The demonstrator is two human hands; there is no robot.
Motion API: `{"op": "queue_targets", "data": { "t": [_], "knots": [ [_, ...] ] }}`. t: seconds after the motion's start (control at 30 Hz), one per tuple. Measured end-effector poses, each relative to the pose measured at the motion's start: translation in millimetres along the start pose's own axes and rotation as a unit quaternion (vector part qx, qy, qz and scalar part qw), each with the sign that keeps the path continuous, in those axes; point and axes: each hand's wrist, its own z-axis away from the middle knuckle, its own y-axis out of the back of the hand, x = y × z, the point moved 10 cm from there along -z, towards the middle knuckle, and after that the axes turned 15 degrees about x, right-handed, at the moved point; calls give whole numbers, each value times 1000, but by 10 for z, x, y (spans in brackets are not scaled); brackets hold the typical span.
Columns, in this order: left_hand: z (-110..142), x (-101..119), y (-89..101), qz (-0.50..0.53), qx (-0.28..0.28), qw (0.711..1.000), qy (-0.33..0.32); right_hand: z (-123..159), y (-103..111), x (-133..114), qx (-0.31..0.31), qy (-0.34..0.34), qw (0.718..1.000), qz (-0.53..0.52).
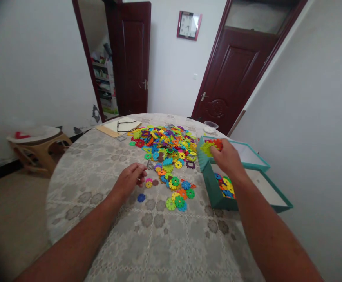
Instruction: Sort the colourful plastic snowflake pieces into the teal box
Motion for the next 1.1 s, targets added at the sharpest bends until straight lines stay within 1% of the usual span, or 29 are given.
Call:
{"op": "queue_targets", "data": {
  "t": [0.03, 0.07, 0.17, 0.27, 0.33, 0.37, 0.43, 0.47, 0.53, 0.57, 0.63, 0.67, 0.7, 0.77, 0.83, 0.9, 1.0, 1.1],
  "knots": [
    [-19, -1, 36, -16, 15, 1000, -9, -135, -31, 130, 8, 7, 998, 55],
    [-35, 0, 69, -35, 28, 999, -20, -241, -99, 249, 0, 14, 995, 99],
    [-58, 42, 132, -86, 57, 993, -61, -415, -343, 561, -43, 27, 981, 186],
    [-51, 130, 153, -137, 74, 980, -124, -439, -525, 782, -82, 26, 970, 228],
    [-45, 160, 145, -186, 81, 964, -169, -402, -593, 835, -104, 25, 968, 228],
    [-45, 161, 131, -213, 82, 954, -193, -374, -600, 820, -107, 28, 968, 223],
    [-47, 142, 84, -263, 77, 929, -248, -301, -540, 684, -86, 47, 974, 204],
    [-48, 128, 57, -283, 75, 915, -278, -246, -482, 556, -64, 66, 978, 185],
    [-48, 95, -4, -317, 68, 885, -335, -57, -370, 212, -24, 113, 986, 123],
    [-49, 71, -40, -332, 60, 872, -356, 89, -355, 12, -24, 139, 987, 77],
    [-58, 16, -122, -369, 36, 849, -377, 455, -434, -349, -69, 167, 984, -3],
    [-60, -9, -167, -391, 21, 838, -381, 668, -524, -518, -107, 178, 978, -32],
    [-57, -30, -212, -413, 6, 826, -383, 907, -651, -686, -158, 196, 966, -53],
    [-32, -46, -292, -451, -18, 804, -387, 1322, -888, -933, -221, 219, 949, -58],
    [0, -46, -344, -477, -29, 787, -389, 1602, -1101, -1072, -245, 222, 943, -38],
    [7, -56, -349, -495, -24, 783, -376, 1742, -1271, -1129, -242, 209, 947, -15],
    [-14, -86, -308, -507, -6, 790, -346, 1783, -1405, -1179, -209, 191, 959, -4],
    [-18, -70, -291, -497, -1, 798, -341, 1772, -1425, -1238, -182, 197, 963, -32]
  ]
}}
